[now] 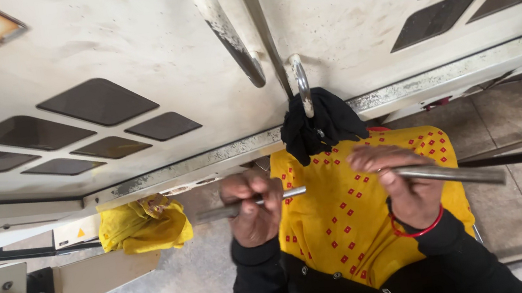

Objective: The person opens a machine door using two metal rods, reaches inside to adjust a component, and closes the door. They then press a green button on the control panel and place the rods into a nearby tool tray.

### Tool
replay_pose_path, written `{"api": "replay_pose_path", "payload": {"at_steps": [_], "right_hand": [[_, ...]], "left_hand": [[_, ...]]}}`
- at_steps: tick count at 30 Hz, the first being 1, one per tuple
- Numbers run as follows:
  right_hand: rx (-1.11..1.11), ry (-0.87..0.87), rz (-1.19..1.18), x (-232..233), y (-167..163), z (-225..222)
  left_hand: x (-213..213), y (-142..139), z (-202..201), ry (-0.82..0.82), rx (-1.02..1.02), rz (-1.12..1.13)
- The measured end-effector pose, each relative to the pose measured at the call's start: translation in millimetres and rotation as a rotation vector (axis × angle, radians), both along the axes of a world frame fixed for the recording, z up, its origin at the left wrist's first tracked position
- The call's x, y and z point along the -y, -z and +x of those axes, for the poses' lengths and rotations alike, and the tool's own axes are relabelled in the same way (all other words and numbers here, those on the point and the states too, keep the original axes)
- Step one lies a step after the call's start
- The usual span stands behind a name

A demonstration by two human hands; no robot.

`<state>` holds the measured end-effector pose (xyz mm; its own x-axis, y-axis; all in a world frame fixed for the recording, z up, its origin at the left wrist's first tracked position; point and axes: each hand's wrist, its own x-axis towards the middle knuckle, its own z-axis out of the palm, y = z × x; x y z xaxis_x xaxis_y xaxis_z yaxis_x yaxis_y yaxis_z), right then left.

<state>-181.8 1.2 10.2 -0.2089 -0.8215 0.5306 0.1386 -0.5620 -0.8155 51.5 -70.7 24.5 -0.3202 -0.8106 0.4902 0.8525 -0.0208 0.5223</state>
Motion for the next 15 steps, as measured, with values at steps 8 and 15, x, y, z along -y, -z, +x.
{"api": "replay_pose_path", "payload": {"at_steps": [8, 15], "right_hand": [[-0.300, 0.196, 0.109, 44, -22, 2], [-0.499, 0.392, -0.281, 101, -66, 20]], "left_hand": [[10, -41, -11, -0.282, 0.519, 0.043], [61, -137, -23, -0.550, 0.735, -0.402]]}}
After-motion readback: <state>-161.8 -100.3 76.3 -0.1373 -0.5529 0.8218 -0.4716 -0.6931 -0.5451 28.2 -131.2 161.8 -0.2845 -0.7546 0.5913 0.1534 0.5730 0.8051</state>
